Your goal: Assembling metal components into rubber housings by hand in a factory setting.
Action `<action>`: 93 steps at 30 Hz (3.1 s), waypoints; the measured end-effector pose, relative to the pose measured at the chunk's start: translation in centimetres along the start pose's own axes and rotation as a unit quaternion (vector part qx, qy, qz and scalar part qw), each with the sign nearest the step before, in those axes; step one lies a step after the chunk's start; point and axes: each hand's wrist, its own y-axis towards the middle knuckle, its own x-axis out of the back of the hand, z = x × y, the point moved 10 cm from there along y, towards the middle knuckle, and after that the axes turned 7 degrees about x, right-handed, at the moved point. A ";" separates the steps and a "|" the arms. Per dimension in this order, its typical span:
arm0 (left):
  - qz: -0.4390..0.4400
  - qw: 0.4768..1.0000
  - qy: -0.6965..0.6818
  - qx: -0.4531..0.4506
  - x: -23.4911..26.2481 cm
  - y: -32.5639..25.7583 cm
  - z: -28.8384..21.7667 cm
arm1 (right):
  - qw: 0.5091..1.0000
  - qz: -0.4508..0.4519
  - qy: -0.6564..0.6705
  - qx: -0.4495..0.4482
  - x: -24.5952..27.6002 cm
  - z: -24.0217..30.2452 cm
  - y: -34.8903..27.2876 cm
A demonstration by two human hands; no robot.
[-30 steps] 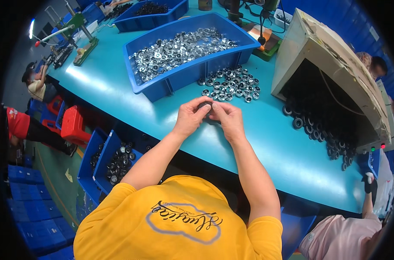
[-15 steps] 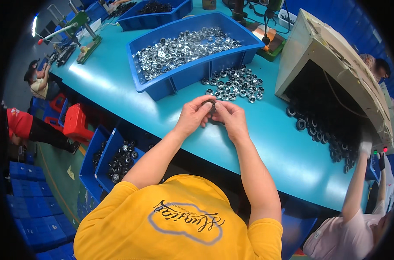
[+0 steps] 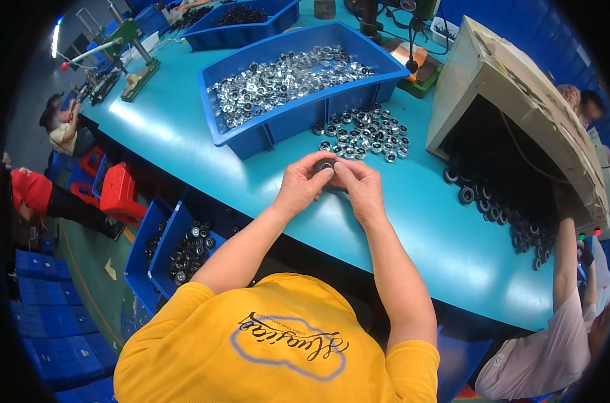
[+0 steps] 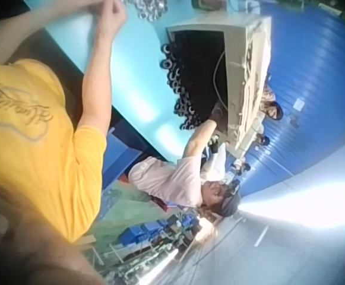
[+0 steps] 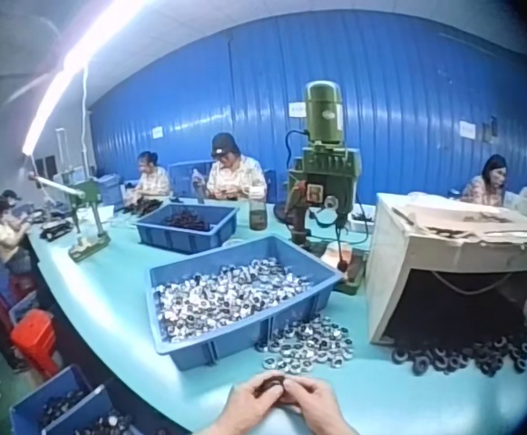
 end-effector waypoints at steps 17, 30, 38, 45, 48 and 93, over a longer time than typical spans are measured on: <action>0.045 0.997 -0.015 0.052 -0.1 -0.1 1.3 | 0.995 -0.017 0.048 -0.088 -0.1 -0.8 -0.2; 0.079 0.994 -0.043 0.068 -0.7 -0.2 1.2 | 0.988 0.007 0.072 -0.135 0.1 -0.7 -0.6; 0.083 0.993 -0.059 0.067 -0.6 -0.3 1.1 | 0.986 0.018 0.092 -0.141 0.0 -0.8 -0.6; 0.064 0.997 -0.039 0.024 -0.2 -0.1 0.8 | 0.986 0.007 0.110 -0.126 -0.4 -0.4 -0.6; 0.069 0.996 -0.052 0.024 0.0 -0.1 0.8 | 0.987 0.006 0.108 -0.122 -0.2 -0.5 -0.5; 0.001 0.986 0.120 -0.113 -0.2 -1.2 -2.0 | 0.992 0.070 -0.025 -0.106 -0.8 -0.6 -0.7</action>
